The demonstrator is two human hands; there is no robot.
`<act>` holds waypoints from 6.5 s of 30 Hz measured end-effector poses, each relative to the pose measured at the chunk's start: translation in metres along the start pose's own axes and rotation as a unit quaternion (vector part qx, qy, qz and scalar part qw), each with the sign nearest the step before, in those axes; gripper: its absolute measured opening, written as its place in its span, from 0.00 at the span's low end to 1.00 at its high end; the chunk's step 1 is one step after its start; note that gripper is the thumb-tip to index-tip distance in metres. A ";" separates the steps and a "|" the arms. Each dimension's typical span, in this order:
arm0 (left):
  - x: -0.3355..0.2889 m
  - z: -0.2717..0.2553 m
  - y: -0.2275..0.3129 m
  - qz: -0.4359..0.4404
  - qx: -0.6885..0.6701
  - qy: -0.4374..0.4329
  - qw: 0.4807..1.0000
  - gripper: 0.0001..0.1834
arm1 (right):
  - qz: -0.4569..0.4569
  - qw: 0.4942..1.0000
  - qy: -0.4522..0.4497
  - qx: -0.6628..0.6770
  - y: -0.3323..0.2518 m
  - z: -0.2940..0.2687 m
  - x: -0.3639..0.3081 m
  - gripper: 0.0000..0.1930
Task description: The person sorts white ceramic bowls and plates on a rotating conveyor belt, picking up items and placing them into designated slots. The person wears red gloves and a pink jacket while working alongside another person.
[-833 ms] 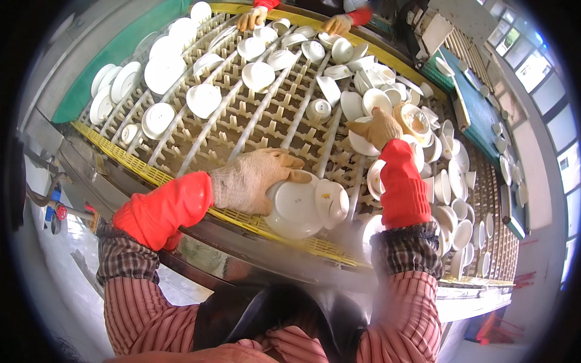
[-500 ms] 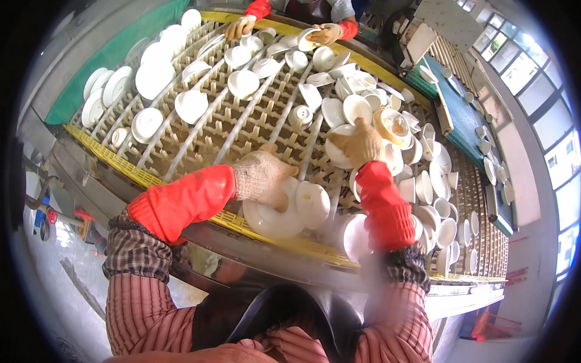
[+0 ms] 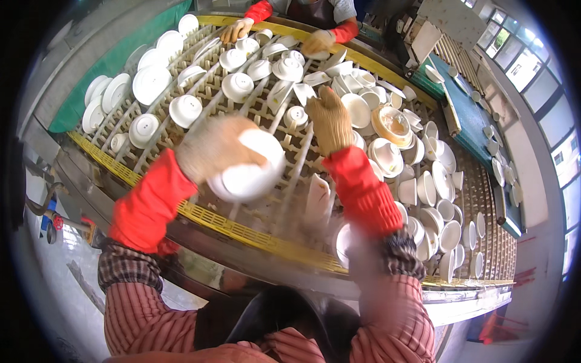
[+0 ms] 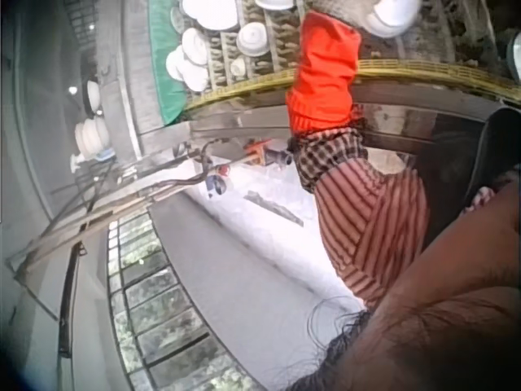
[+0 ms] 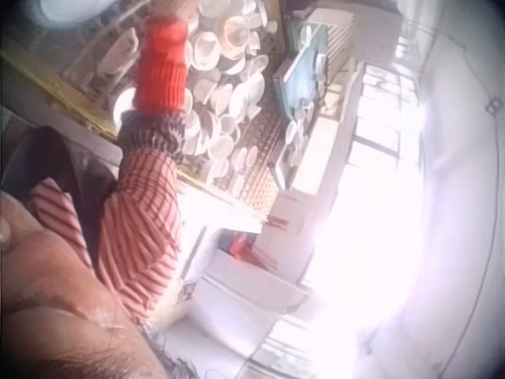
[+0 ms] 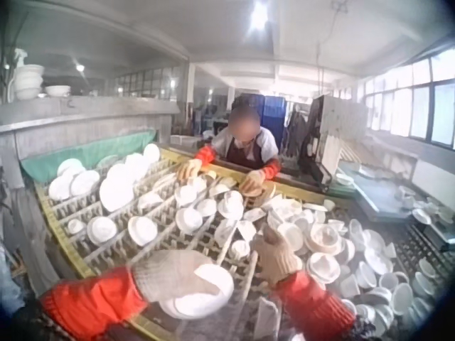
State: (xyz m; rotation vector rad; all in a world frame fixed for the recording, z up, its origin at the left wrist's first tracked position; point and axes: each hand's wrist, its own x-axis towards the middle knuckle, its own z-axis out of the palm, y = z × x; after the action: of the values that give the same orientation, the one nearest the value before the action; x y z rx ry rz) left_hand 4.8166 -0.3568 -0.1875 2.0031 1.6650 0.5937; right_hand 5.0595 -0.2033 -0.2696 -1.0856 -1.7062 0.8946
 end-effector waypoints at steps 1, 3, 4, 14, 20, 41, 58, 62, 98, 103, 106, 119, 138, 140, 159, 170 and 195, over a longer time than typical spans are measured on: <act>0.004 -0.009 -0.027 -0.013 -0.004 0.069 0.998 0.34 | -0.025 0.985 -0.025 -0.169 -0.007 -0.010 -0.012 0.18; 0.009 -0.029 -0.023 -0.054 0.044 0.179 0.981 0.34 | -0.173 0.913 0.008 -0.369 0.022 -0.049 -0.041 0.24; 0.014 -0.036 -0.040 -0.092 0.060 0.209 0.972 0.34 | -0.114 0.886 -0.018 -0.448 0.012 -0.058 -0.051 0.26; 0.021 -0.005 -0.040 0.000 0.288 0.240 0.927 0.36 | -0.126 0.877 0.007 -0.463 0.030 -0.093 -0.075 0.30; -0.019 0.096 0.028 0.164 -0.084 -0.087 0.979 0.48 | -0.173 0.854 -0.048 -0.489 0.015 -0.106 -0.133 0.41; -0.038 -0.059 -0.084 0.054 0.052 0.271 0.960 0.19 | 0.146 0.973 0.034 -0.176 0.020 -0.160 -0.162 0.20; -0.048 -0.025 -0.097 -0.218 0.095 0.322 0.916 0.32 | -0.181 0.861 -0.090 -0.468 0.014 -0.106 -0.108 0.44; -0.031 0.003 -0.088 -0.136 0.092 0.326 0.931 0.37 | -0.271 0.819 -0.056 -0.502 0.016 -0.121 -0.128 0.40; -0.016 0.192 0.079 0.405 0.331 -0.059 0.850 0.10 | -0.070 0.852 0.048 -0.517 0.028 -0.157 -0.132 0.42; -0.031 0.166 0.111 0.399 0.344 0.025 0.849 0.14 | -0.172 0.755 0.025 -0.632 0.027 -0.136 -0.129 0.24; -0.036 0.173 0.128 0.444 0.362 0.091 0.814 0.15 | -0.231 0.812 0.032 -0.535 0.039 -0.142 -0.122 0.26; -0.028 0.075 0.062 0.218 0.027 -0.122 0.968 0.19 | 0.112 0.876 0.043 -0.468 0.040 -0.170 -0.093 0.38; -0.056 -0.019 -0.072 -0.048 0.190 0.281 0.939 0.23 | 0.051 0.993 0.070 0.078 -0.019 -0.159 -0.155 0.34; -0.050 -0.012 -0.077 -0.038 0.167 0.274 0.946 0.25 | -0.027 0.996 0.017 0.079 -0.079 -0.119 -0.151 0.42; -0.015 0.023 -0.015 0.148 0.230 0.317 0.908 0.29 | -0.174 0.856 -0.041 -0.485 0.004 -0.117 -0.165 0.34; 0.158 0.078 -0.026 -0.180 0.045 0.230 0.955 0.45 | 0.140 0.932 -0.101 -0.318 -0.036 -0.159 -0.189 0.31; 0.118 0.065 0.001 0.043 0.167 0.136 0.976 0.38 | -0.114 0.917 0.035 -0.379 0.003 -0.165 -0.145 0.22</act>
State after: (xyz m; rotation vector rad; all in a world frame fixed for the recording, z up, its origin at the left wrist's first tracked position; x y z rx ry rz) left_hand 4.8766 -0.2456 -0.2344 2.3260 1.9556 0.6823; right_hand 5.2457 -0.3194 -0.2602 -1.3373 -2.1239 0.0090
